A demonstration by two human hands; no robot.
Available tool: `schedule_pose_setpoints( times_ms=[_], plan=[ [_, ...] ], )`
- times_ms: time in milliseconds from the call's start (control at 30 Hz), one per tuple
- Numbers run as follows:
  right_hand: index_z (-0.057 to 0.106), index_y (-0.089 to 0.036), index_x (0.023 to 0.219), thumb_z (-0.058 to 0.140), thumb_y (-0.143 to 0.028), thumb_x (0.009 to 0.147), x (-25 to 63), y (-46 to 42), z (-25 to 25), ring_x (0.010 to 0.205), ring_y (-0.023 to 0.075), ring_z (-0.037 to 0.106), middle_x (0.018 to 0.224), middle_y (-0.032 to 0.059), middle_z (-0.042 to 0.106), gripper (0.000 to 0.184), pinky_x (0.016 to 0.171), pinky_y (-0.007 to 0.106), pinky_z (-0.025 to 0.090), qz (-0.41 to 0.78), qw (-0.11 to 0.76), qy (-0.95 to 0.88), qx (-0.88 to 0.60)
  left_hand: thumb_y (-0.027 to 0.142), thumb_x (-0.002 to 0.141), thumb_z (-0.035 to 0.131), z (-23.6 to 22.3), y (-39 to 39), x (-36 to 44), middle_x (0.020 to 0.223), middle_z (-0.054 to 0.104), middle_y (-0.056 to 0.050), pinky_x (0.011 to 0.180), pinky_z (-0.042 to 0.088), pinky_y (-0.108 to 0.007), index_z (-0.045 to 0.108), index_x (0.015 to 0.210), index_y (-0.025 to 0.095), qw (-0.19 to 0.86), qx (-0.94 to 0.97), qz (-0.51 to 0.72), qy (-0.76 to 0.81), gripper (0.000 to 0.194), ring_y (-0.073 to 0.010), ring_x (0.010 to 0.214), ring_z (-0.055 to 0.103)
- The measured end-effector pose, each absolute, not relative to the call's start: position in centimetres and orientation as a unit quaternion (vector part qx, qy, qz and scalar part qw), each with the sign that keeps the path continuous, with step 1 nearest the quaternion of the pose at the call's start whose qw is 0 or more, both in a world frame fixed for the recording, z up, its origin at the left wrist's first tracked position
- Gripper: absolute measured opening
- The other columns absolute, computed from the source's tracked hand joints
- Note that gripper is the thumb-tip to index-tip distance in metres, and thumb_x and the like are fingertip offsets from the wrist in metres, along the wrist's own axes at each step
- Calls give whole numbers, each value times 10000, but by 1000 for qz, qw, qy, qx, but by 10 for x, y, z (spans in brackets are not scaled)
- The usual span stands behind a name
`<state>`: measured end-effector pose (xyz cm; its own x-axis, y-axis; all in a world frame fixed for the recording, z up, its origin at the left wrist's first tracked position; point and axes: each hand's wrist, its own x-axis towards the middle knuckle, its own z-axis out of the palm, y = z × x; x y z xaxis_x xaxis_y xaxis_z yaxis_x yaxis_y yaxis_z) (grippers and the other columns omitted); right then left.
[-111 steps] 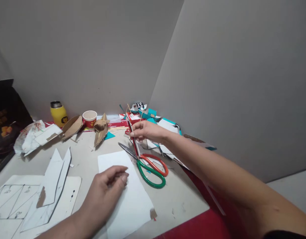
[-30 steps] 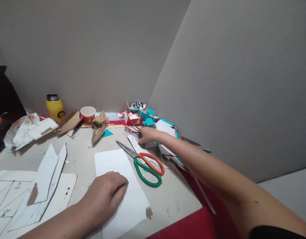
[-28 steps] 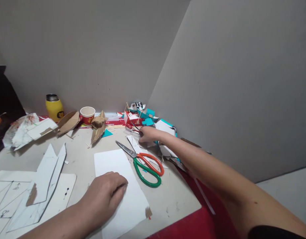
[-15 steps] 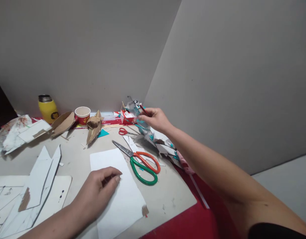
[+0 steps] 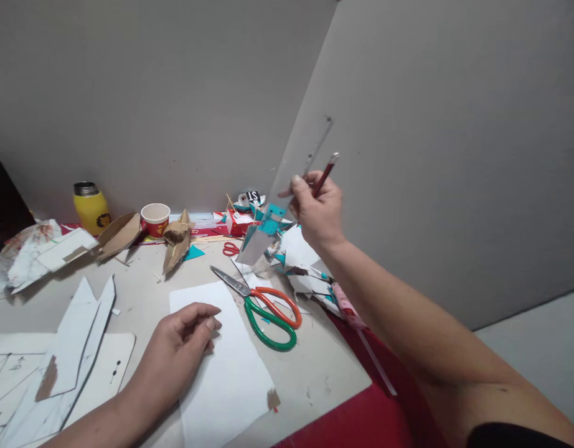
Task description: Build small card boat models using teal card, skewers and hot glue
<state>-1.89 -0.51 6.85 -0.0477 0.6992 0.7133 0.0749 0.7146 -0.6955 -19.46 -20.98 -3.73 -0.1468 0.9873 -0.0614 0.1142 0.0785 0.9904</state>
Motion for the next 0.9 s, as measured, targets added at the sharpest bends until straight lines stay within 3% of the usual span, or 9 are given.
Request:
schedule_pose_setpoints(
  times_ms=[67,133,233,333,467,600,700,800,900],
  plan=[
    [413,-243,724,626,-474,778,-21,-7,67,371,65,360,575,-52,562,319,369,206,266,334,629,-643,-282,422,838,558,-38,-209,-196,909,698,-73,714,508,-331,643,1042,173,423,474,496,592,333,-180,730,616],
    [420,-233,703,658,-471,755,-25,-16,63,354,51,350,573,-52,574,340,349,197,236,393,607,-631,-280,436,842,568,-37,-210,-198,1131,659,-90,828,495,-358,588,1174,212,374,479,517,603,401,-216,933,622],
    [451,-220,712,694,-460,737,-36,-38,51,348,42,349,567,-57,581,343,341,186,234,459,566,-628,-274,434,805,635,-34,-212,-200,1458,429,-75,1038,371,-401,397,1387,286,298,510,529,610,646,-253,1273,443],
    [470,-211,763,698,-454,753,-48,-64,39,348,43,374,582,-49,613,333,337,179,255,514,514,-639,-252,438,748,700,-31,-214,-199,1514,349,-96,1099,287,-414,266,1461,278,303,542,501,603,849,-262,1353,349],
    [470,-200,781,661,-450,803,-58,-85,32,353,44,416,637,-18,671,315,339,170,286,555,456,-656,-231,376,744,715,-28,-213,-196,1257,611,-103,1017,376,-374,363,1409,234,386,531,495,569,766,-240,1180,537],
    [467,-202,781,664,-456,799,-58,-88,32,350,49,437,627,-18,674,322,335,168,296,547,467,-656,-229,367,815,639,-25,-213,-195,876,687,-21,816,454,-300,675,927,194,388,552,500,543,209,-192,853,601],
    [464,-207,778,675,-464,784,-54,-85,34,353,59,449,593,-29,655,333,332,174,310,537,486,-650,-231,393,841,600,-22,-216,-196,691,598,7,654,433,-261,631,677,176,379,563,497,541,274,-157,691,523],
    [466,-206,743,696,-451,756,-45,-77,43,347,52,433,585,-33,639,336,319,171,294,533,523,-621,-237,386,843,604,-18,-223,-198,632,518,23,582,389,-234,596,646,171,382,570,493,536,292,-130,632,455],
    [441,-208,684,710,-408,735,-23,-64,60,335,34,391,582,-41,615,339,290,160,223,504,618,-544,-260,376,828,634,-10,-227,-198,650,554,15,571,396,-223,629,678,159,427,560,484,520,264,-121,621,476]
  ],
)
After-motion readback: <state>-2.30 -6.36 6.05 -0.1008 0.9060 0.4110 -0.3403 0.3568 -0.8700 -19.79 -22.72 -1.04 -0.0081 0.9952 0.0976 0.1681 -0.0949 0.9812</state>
